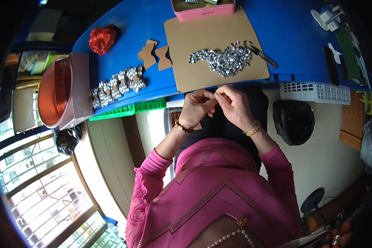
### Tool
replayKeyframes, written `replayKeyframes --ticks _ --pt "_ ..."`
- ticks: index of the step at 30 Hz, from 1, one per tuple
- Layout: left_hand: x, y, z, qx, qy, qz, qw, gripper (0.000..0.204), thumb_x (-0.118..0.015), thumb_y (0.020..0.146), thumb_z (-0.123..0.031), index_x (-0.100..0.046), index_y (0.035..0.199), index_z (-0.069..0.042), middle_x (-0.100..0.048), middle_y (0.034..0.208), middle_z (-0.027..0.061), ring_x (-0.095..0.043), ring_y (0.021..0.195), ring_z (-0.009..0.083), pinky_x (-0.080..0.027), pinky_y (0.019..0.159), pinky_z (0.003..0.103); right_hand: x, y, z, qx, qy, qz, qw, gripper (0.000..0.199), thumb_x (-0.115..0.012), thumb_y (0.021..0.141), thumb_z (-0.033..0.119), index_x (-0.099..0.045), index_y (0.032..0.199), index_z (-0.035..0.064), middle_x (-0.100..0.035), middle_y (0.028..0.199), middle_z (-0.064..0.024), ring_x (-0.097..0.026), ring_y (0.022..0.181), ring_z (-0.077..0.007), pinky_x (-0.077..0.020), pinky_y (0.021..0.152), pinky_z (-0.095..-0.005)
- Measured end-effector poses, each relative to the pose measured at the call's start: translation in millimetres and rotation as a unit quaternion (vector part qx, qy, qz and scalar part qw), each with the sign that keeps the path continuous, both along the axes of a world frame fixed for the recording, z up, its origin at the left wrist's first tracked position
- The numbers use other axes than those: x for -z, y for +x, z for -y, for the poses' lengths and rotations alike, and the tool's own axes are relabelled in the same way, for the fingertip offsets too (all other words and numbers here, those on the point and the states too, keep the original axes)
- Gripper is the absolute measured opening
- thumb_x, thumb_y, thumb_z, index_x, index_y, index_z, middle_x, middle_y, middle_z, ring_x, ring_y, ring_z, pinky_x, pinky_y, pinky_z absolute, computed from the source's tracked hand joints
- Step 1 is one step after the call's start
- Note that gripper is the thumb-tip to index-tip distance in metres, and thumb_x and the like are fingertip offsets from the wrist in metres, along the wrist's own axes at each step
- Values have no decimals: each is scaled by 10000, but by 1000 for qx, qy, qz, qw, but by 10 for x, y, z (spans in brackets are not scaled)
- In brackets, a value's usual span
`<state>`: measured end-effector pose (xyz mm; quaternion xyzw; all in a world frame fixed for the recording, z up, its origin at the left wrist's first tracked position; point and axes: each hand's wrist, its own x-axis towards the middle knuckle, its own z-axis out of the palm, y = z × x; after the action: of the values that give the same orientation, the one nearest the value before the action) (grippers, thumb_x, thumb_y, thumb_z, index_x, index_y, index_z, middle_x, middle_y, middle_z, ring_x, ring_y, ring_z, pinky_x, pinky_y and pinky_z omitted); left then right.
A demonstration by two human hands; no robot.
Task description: Manually attaching small silver decorative beads to a brown component using thread.
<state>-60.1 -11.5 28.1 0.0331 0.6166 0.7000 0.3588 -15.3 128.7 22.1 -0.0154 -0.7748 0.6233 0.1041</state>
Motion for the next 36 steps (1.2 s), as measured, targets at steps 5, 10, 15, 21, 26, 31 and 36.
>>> replayKeyframes --ticks 5,10,15,21,26,31,36 --pt "135 409 264 -17 -66 -6 998 105 -570 831 -96 -573 854 6 -579 667 44 -549 533 92 -450 477 202 7 169 100 20 -48 -11 999 86 -555 828 87 -504 801 24 -566 617 -76 -545 492 -136 -411 453 -259" --pt "328 842 761 18 -140 98 985 205 -546 849 -171 -554 958 3 -589 696 61 -545 533 105 -447 463 224 408 352 320 -68 -84 169 980 99 -551 835 111 -527 793 24 -566 640 -28 -459 458 -64 -366 424 -212" --pt "544 1055 955 -139 -64 282 947 234 -531 854 -174 -544 1018 -7 -600 785 67 -544 548 121 -450 482 245 963 517 707 -73 36 175 981 104 -589 792 112 -538 762 28 -553 585 -73 -538 499 -141 -405 456 -261" --pt "697 1063 1003 -177 -20 298 938 217 -536 857 -178 -556 1013 -29 -590 819 48 -531 566 114 -428 495 243 1030 510 774 -130 -26 215 968 118 -622 782 133 -570 769 27 -563 588 -9 -518 533 -64 -402 464 -233" --pt "650 968 878 -245 110 217 938 168 -596 828 -215 -586 880 -55 -580 711 21 -466 474 85 -336 402 205 617 502 731 -194 -206 255 925 108 -618 798 130 -576 796 31 -564 657 20 -492 561 -34 -393 458 -209" --pt "268 652 1012 -284 81 112 949 160 -603 827 -227 -602 859 -71 -544 649 -16 -416 456 37 -263 382 175 -2 619 360 -54 -174 177 967 116 -553 848 151 -530 875 41 -471 628 34 -401 488 -18 -320 413 -176" --pt "14 276 1625 -409 0 -17 912 199 -575 849 -230 -609 871 -34 -549 669 -8 -350 421 18 -232 367 178 -330 1127 -662 127 -380 126 907 112 -446 905 142 -511 943 60 -397 617 24 -342 456 -53 -311 442 -182"
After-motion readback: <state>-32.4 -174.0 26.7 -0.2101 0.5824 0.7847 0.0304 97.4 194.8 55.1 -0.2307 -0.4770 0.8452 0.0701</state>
